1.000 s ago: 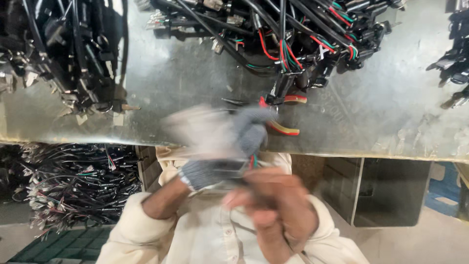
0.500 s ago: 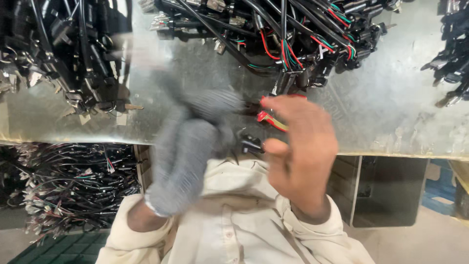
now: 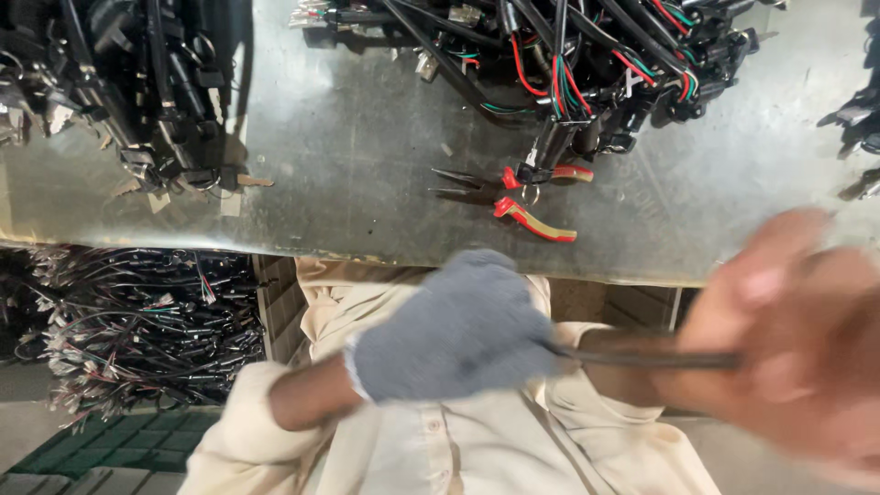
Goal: The person strips the outer insulation from multiple black cables using red-handled pliers. They repeatedly pick up cables, cut the sheath, and place the processed cables on a metal table.
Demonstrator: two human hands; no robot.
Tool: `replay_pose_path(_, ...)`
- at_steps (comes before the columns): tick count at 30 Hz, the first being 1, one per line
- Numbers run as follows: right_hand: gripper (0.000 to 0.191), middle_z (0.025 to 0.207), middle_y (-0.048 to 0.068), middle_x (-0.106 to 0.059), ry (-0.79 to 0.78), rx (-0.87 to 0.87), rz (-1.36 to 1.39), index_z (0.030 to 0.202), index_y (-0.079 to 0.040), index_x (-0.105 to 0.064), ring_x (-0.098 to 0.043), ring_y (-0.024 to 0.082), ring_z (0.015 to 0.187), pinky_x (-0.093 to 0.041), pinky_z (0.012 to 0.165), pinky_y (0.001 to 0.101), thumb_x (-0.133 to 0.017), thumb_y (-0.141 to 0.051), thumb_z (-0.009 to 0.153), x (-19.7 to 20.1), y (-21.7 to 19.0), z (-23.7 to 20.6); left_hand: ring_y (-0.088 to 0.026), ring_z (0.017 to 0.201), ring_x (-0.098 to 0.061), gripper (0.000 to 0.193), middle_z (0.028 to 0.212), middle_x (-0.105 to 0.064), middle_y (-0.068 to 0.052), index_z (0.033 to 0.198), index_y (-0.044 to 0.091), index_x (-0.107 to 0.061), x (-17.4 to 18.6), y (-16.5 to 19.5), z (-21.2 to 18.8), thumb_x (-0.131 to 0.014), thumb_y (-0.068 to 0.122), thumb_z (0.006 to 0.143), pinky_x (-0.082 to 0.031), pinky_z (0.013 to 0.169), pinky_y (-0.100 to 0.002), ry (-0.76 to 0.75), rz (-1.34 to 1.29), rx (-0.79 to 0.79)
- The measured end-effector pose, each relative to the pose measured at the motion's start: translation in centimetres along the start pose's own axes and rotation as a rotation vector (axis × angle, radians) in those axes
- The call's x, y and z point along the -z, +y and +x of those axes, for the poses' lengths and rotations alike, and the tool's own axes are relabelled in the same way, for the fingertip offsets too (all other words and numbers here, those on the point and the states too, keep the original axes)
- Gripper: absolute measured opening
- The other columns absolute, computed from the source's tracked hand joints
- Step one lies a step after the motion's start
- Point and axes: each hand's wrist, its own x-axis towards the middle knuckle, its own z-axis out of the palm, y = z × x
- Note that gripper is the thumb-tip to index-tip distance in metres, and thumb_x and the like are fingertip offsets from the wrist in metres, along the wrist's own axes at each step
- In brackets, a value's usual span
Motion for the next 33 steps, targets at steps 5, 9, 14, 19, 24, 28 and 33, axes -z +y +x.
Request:
replay_pose_path(5,0.041,0.103,0.002,-0.057,0.335,-0.008,-0.004,0.130,-0.009,-0.049,-0.056,0.012,0.093,-0.043,0.088,0.0319,-0.068,-0.028,0.099,-1.1,6.6,2.7,-0.006,0.086,-0.058,0.041,0.095,-0.068,0.002,0.126,0.005,-0.070,1.5,-1.9,-3.1,-0.061,0.039,0.107,-0.049,0.074,-0.024,0.135,-1.197,0.551)
replay_pose_path(9,0.061,0.117,0.010,-0.055,-0.107,-0.534,-0.466,0.151,0.001,-0.040,-0.056,0.011,0.101,-0.047,0.090,0.0288,-0.066,-0.027,0.103,-4.2,12.5,-2.2,-0.009,0.106,-0.065,0.039,0.114,-0.069,0.000,0.135,0.006,-0.062,4.4,-2.7,-2.0,-0.063,0.028,0.103,-0.058,0.093,-0.027,0.213,-0.844,0.505)
replay_pose_path(14,0.054,0.118,0.008,-0.063,-0.109,-0.482,-0.660,0.139,0.006,-0.049,-0.058,0.009,0.105,-0.051,0.090,0.0273,-0.071,-0.027,0.102,-2.8,14.2,-5.3,-0.024,0.118,-0.064,0.017,0.114,-0.072,-0.004,0.111,0.007,-0.071,1.8,-3.0,-0.4,-0.078,0.009,0.096,-0.050,0.106,-0.035,0.640,-0.147,0.304)
replay_pose_path(19,0.047,0.129,0.011,-0.054,-0.159,-0.348,-0.574,0.141,0.005,-0.042,-0.055,0.015,0.114,-0.047,0.102,0.0274,-0.058,-0.029,0.112,-2.9,13.1,-2.5,-0.026,0.128,-0.060,0.030,0.124,-0.068,-0.008,0.120,0.003,-0.069,-0.6,-3.7,-2.9,-0.081,0.009,0.094,-0.050,0.113,-0.037,0.635,-0.357,0.359)
replay_pose_path(24,0.035,0.125,0.014,-0.061,-0.224,-0.066,-0.826,0.140,-0.002,-0.049,-0.058,0.023,0.112,-0.047,0.104,0.0301,-0.057,-0.018,0.111,-3.7,13.0,-1.2,-0.018,0.112,-0.071,0.065,0.124,-0.069,-0.007,0.141,0.003,-0.052,-0.1,-2.6,-2.5,-0.086,0.012,0.087,-0.062,0.099,-0.035,0.738,-0.765,0.524)
replay_pose_path(28,0.034,0.124,0.017,-0.063,-0.240,0.043,-0.865,0.141,0.000,-0.047,-0.059,0.026,0.108,-0.049,0.099,0.0307,-0.058,-0.004,0.109,-2.9,12.9,-1.6,-0.016,0.109,-0.072,0.063,0.123,-0.069,-0.010,0.139,-0.002,-0.051,0.9,-2.1,-1.4,-0.085,0.007,0.086,-0.057,0.105,-0.033,0.543,-0.281,0.445)
replay_pose_path(33,0.032,0.126,0.018,-0.062,-0.228,-0.053,-0.867,0.139,0.003,-0.049,-0.066,0.028,0.106,-0.051,0.095,0.0308,-0.052,0.000,0.107,-3.1,12.5,-2.6,-0.015,0.105,-0.079,0.066,0.118,-0.078,-0.008,0.144,0.004,-0.055,1.5,-2.6,-1.8,-0.087,0.017,0.087,-0.063,0.092,-0.029,0.388,-0.342,0.642)
